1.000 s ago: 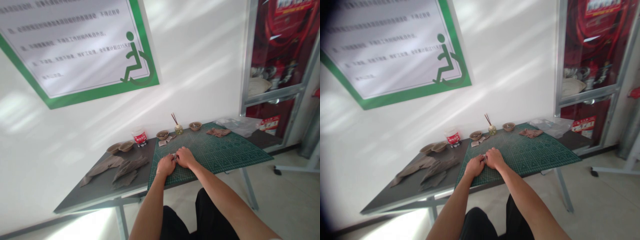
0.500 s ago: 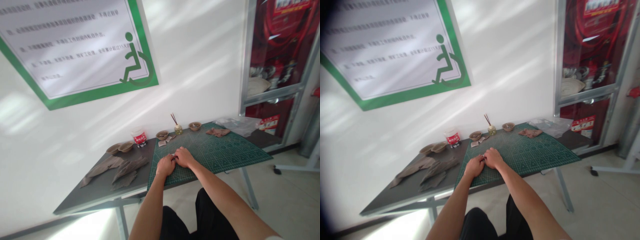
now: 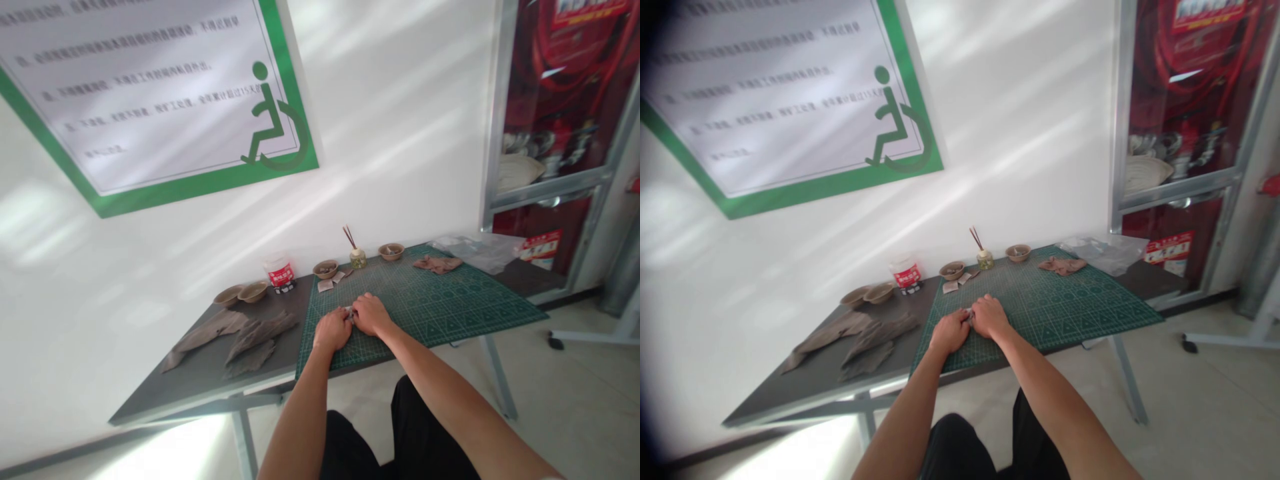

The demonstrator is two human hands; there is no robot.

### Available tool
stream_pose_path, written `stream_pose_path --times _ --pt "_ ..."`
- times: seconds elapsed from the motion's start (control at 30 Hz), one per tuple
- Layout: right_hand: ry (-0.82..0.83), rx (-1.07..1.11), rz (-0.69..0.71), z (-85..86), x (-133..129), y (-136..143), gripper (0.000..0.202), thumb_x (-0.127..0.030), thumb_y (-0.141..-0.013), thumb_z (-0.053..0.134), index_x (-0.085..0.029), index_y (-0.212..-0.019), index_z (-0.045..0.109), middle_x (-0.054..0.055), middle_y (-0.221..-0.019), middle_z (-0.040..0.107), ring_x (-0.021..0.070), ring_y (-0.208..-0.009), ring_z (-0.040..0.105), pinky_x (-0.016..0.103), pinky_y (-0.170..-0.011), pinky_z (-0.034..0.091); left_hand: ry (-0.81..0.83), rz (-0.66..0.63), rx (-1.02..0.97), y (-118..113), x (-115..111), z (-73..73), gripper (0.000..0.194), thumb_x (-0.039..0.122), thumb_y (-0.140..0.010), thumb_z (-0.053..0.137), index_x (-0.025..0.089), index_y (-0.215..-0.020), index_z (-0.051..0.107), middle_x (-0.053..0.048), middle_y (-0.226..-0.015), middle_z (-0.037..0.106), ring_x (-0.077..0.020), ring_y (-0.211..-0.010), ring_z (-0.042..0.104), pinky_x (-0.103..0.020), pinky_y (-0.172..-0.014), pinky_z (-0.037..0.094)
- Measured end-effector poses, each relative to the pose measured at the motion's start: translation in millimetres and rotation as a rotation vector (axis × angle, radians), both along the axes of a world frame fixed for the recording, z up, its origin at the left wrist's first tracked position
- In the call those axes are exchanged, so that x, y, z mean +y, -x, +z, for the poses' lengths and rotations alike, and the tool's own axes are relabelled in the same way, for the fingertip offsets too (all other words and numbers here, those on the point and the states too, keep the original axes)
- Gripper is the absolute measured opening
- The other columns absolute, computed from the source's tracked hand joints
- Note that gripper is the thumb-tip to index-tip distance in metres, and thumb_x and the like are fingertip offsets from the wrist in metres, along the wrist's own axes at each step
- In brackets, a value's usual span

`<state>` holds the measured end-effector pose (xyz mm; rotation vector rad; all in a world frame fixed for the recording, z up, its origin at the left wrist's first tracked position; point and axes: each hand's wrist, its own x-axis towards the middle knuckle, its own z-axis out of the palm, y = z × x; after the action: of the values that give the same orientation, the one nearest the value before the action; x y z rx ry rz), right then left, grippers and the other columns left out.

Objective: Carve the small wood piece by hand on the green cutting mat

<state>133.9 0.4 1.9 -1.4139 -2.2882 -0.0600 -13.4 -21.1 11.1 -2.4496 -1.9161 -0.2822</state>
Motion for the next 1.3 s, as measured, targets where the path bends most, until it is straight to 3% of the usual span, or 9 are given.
stream_pose_path --times 0.33,0.7,1.03,1.3 --pt "-0.011 -0.008 -0.026 1.1 4.4 4.8 0.030 -0.029 -0.090 0.037 -0.017 -0.089 0.063 0.010 -0.098 0.061 0.0226 -0.099 0.046 0.033 -0.082 0.033 -0.019 -0.013 0.013 2.5 3.1 -2.5 0.039 0.028 -0.084 0.039 0.027 -0.119 0.057 -0.001 -0.131 0.052 -0.0172 -0.123 0.044 -0.029 -0.102 0.035" --pt "0.003 -0.031 0.125 5.2 -0.2 -1.8 0.021 -0.029 -0.082 0.047 -0.019 -0.087 0.065 0.006 -0.093 0.064 0.0215 -0.096 0.047 0.031 -0.080 0.034 -0.010 -0.028 -0.027 1.1 0.6 0.0 0.039 0.028 -0.085 0.038 0.031 -0.119 0.056 0.002 -0.129 0.054 -0.0169 -0.125 0.042 -0.030 -0.103 0.034" --pt "0.011 -0.017 -0.042 0.3 1.2 2.4 0.026 -0.028 -0.086 0.041 -0.017 -0.089 0.064 0.010 -0.098 0.062 0.0224 -0.099 0.046 0.032 -0.082 0.033 0.013 0.020 0.004 -1.3 -1.4 3.3 0.038 0.028 -0.085 0.038 0.028 -0.118 0.057 0.000 -0.131 0.052 -0.0175 -0.124 0.043 -0.030 -0.103 0.034" --pt "0.022 -0.001 0.021 2.1 6.4 3.3 0.027 -0.027 -0.088 0.039 -0.018 -0.087 0.064 0.009 -0.097 0.062 0.0210 -0.098 0.046 0.031 -0.080 0.033 -0.020 -0.033 0.009 2.7 1.9 -0.2 0.039 0.028 -0.084 0.038 0.027 -0.118 0.057 -0.001 -0.129 0.054 -0.0180 -0.124 0.043 -0.030 -0.101 0.035"
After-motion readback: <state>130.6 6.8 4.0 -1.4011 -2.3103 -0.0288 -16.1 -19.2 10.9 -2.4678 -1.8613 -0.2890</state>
